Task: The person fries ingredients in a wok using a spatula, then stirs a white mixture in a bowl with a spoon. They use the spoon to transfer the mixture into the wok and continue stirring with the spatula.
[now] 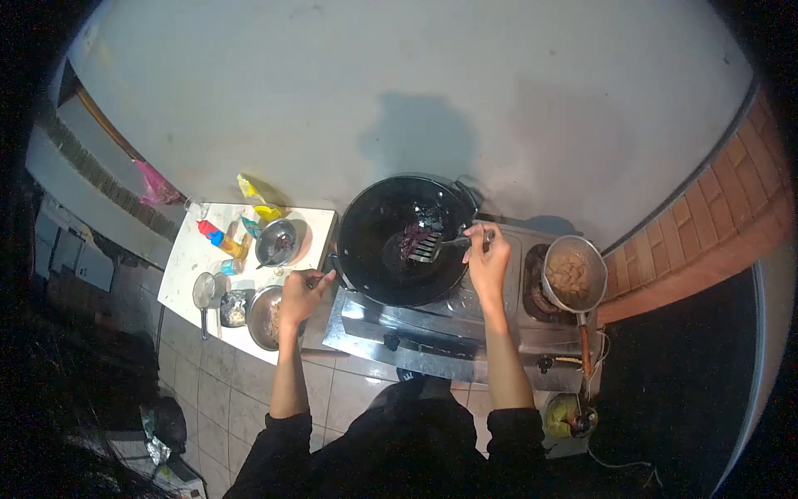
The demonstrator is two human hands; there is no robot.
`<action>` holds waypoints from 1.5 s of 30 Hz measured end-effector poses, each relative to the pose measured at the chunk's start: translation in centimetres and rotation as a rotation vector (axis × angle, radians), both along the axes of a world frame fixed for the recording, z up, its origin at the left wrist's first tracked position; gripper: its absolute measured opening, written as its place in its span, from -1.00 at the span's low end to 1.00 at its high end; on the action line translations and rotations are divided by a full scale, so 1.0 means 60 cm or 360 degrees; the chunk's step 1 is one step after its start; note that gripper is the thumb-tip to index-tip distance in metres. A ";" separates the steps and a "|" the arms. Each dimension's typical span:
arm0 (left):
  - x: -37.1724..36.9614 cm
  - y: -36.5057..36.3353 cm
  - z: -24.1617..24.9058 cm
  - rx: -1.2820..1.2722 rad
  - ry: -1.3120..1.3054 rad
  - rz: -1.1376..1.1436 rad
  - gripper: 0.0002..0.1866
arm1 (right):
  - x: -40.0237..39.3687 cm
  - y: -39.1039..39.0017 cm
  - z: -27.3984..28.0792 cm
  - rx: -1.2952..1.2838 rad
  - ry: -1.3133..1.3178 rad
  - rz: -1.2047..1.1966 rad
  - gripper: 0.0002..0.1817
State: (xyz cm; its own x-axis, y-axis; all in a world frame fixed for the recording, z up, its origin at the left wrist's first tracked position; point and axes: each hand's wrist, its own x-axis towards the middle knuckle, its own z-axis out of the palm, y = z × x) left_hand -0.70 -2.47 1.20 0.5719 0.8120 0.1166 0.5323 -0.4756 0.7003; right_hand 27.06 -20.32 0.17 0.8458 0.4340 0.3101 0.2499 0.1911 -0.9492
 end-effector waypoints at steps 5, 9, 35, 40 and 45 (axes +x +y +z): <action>-0.003 -0.010 0.000 -0.0043 -0.0025 0.0126 -0.65 | -0.033 0.004 -0.010 0.0023 0.0046 0.0135 -0.78; 0.000 -0.017 -0.006 -0.0055 -0.0010 0.0150 -0.65 | -0.057 -0.002 -0.037 0.0056 0.0057 0.0226 -0.82; 0.000 -0.035 -0.054 -0.0082 -0.0234 0.0331 -0.70 | -0.116 -0.031 -0.082 0.0208 0.0129 0.0339 -0.85; -0.020 -0.031 -0.061 -0.0010 -0.0297 0.0296 -0.69 | -0.119 -0.027 -0.080 0.0231 0.0211 0.0210 -0.83; -0.040 -0.011 -0.066 -0.0171 -0.0419 0.0329 -0.69 | -0.117 -0.017 -0.075 0.0258 0.0241 0.0103 -0.81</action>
